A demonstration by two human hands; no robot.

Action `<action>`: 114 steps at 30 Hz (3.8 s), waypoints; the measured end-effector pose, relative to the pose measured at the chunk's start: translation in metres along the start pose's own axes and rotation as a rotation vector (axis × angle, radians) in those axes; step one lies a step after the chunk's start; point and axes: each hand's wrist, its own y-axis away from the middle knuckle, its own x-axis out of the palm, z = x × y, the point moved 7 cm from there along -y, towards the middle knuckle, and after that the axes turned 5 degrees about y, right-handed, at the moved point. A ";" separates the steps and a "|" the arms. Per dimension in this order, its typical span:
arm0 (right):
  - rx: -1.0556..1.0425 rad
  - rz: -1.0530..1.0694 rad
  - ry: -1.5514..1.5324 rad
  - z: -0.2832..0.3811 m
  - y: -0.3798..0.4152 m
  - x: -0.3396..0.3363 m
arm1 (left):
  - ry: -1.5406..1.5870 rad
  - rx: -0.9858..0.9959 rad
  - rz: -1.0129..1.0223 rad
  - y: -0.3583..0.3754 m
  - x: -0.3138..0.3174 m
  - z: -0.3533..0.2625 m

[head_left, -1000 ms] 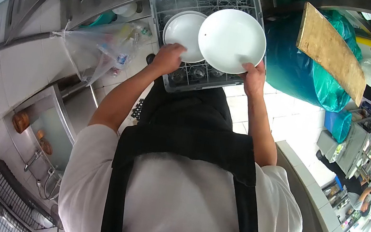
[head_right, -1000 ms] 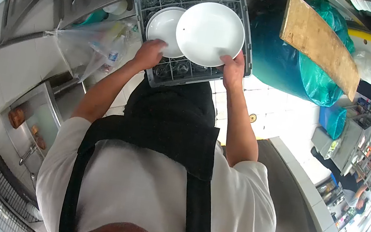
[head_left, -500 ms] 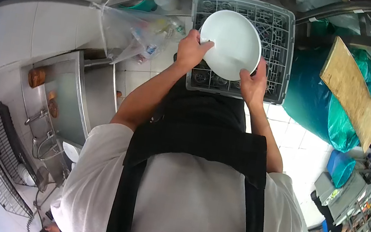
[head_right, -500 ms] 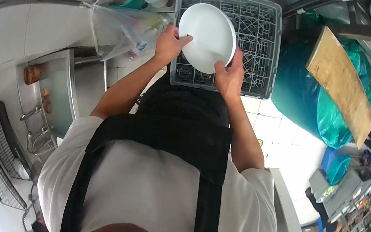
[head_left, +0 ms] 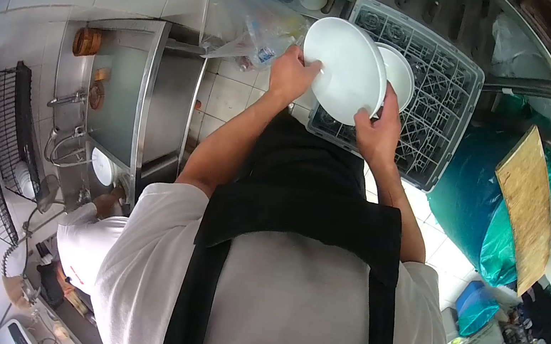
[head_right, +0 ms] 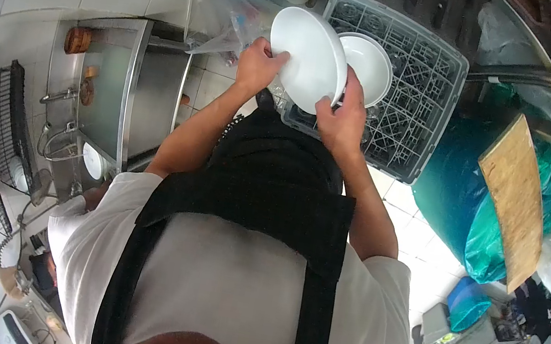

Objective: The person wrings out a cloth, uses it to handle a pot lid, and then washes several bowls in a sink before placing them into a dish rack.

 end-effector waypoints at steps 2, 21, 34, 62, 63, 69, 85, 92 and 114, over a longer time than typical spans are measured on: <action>-0.009 0.055 -0.021 0.020 0.000 0.013 | 0.013 -0.010 -0.041 -0.003 -0.014 0.009; -0.521 0.647 0.024 0.283 -0.021 0.389 | 0.162 -0.290 -0.764 -0.007 -0.371 0.272; -0.702 0.594 0.338 0.345 -0.064 0.665 | 0.903 -0.697 -0.713 -0.065 -0.357 0.590; -0.968 0.605 0.539 0.356 -0.036 0.678 | 0.537 -0.647 -0.682 -0.085 -0.367 0.564; -0.946 0.614 0.543 0.357 -0.037 0.675 | 0.494 -0.691 -0.706 -0.084 -0.366 0.566; -0.974 0.600 0.495 0.373 -0.036 0.646 | 0.393 -0.670 -0.703 -0.069 -0.371 0.560; -1.037 0.479 0.247 0.366 -0.051 0.553 | -0.504 -0.420 -0.587 0.016 -0.391 0.463; -0.677 0.425 0.269 0.325 -0.061 0.466 | -0.592 -0.470 -0.419 0.015 -0.400 0.434; 0.642 -0.364 -0.477 -0.159 0.026 0.007 | -0.745 -0.540 -0.045 0.085 -0.306 0.430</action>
